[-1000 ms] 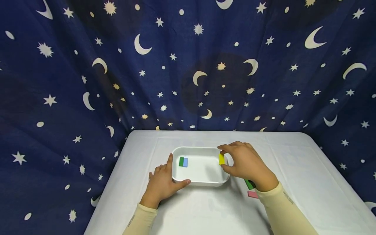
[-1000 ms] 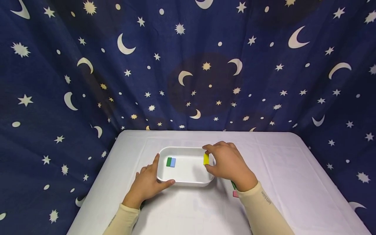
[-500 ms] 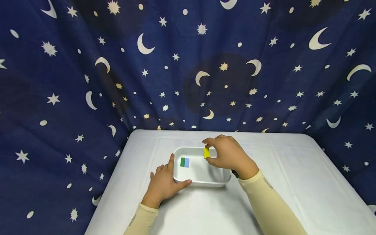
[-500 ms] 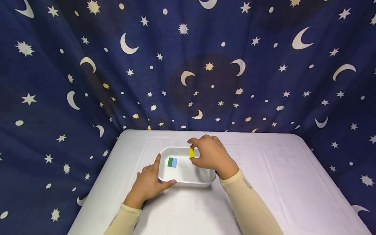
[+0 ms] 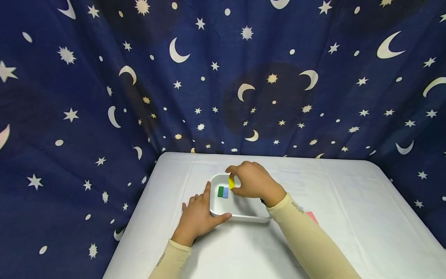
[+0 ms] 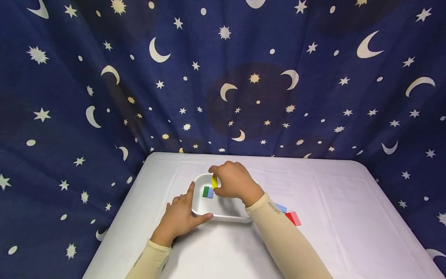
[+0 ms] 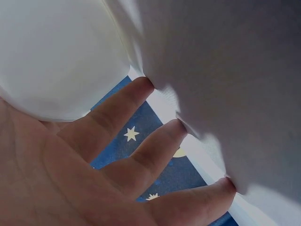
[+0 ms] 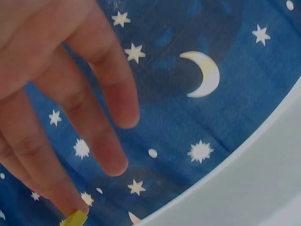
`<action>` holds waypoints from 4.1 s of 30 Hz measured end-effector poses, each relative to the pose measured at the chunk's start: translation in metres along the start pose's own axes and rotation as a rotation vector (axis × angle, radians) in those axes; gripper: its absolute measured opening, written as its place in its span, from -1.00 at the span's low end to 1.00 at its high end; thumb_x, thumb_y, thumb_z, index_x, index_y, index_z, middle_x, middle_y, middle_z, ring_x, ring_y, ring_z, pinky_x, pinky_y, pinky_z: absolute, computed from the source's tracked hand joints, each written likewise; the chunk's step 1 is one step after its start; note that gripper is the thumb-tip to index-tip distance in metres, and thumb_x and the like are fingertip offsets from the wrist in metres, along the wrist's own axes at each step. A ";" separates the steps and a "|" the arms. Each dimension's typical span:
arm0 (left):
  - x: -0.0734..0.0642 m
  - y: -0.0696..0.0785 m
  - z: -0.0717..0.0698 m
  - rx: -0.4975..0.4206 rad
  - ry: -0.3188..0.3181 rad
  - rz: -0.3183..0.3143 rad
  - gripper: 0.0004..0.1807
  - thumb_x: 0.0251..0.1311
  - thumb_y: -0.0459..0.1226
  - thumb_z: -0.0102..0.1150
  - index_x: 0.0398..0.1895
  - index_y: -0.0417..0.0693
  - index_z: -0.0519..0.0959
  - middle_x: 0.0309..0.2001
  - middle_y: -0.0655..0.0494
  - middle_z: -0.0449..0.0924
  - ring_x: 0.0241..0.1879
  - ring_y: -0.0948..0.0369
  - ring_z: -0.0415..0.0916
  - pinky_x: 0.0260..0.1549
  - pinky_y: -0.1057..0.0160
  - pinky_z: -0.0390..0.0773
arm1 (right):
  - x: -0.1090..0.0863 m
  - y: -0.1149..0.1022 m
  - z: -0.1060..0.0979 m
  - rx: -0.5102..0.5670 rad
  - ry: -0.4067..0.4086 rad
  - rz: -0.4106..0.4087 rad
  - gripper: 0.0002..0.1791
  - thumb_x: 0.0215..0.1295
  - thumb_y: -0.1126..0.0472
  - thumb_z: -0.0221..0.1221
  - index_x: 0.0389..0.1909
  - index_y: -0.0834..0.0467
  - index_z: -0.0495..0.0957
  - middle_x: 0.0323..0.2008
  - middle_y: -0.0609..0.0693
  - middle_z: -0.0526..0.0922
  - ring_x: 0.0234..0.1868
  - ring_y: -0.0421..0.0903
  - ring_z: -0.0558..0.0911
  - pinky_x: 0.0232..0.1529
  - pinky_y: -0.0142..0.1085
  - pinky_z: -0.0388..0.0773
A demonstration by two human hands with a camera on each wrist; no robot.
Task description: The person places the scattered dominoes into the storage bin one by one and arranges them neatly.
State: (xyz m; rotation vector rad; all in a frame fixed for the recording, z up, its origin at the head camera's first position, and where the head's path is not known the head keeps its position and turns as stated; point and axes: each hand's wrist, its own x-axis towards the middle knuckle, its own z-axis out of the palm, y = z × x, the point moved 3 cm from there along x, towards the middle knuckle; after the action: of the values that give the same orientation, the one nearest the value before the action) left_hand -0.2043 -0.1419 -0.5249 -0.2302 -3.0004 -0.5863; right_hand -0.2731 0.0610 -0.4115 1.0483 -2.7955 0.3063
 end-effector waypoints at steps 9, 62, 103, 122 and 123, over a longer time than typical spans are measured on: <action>0.001 -0.002 0.000 0.004 -0.009 0.006 0.50 -0.13 0.73 0.05 0.76 0.11 -0.13 0.37 0.00 0.55 0.31 -0.15 0.42 0.16 -0.64 0.24 | 0.019 -0.003 0.024 0.035 -0.107 0.029 -0.38 0.03 0.02 0.56 0.19 -0.01 0.70 -0.18 -0.30 0.78 -0.28 -0.17 0.64 -0.30 -0.11 0.62; 0.001 0.000 -0.001 0.013 0.021 0.020 0.54 -0.20 0.81 -0.14 0.75 0.04 -0.06 0.35 -0.03 0.57 0.29 -0.16 0.45 0.11 -0.63 0.29 | 0.030 0.010 0.080 -0.096 -0.258 0.158 -0.51 -0.13 0.01 0.67 -0.10 -0.04 0.77 -0.51 -0.26 0.58 -0.46 -0.13 0.54 -0.35 -0.12 0.54; 0.005 0.003 0.002 -0.013 -0.033 -0.008 0.58 -0.28 0.77 0.07 0.74 0.08 -0.08 0.43 0.00 0.48 0.38 -0.17 0.36 0.13 -0.63 0.29 | -0.085 0.032 -0.004 -0.200 0.063 0.108 -0.35 0.24 -0.35 0.37 0.17 0.00 0.71 -0.14 -0.16 0.79 -0.25 -0.08 0.73 -0.51 -0.16 0.56; 0.006 0.007 0.003 0.000 -0.020 0.015 0.57 -0.26 0.75 0.10 0.73 0.04 -0.07 0.28 -0.44 0.50 0.24 -0.48 0.42 0.01 -0.60 0.40 | -0.199 0.097 0.009 -0.069 0.162 0.387 -0.38 0.26 -0.22 0.41 0.25 0.01 0.67 0.03 -0.06 0.78 -0.01 0.06 0.74 -0.20 0.09 0.67; 0.005 0.007 0.002 0.001 -0.020 0.010 0.57 -0.26 0.74 0.13 0.73 0.04 -0.07 0.26 -0.43 0.51 0.23 -0.46 0.43 0.01 -0.59 0.41 | -0.203 0.100 0.009 -0.061 0.158 0.396 -0.39 0.24 -0.18 0.42 0.25 0.00 0.67 0.01 -0.06 0.78 -0.03 0.05 0.74 -0.21 0.08 0.66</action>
State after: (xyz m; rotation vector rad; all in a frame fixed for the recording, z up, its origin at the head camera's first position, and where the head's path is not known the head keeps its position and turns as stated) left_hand -0.2086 -0.1345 -0.5236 -0.2518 -3.0165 -0.5856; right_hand -0.1883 0.2609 -0.4751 0.4289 -2.8256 0.3264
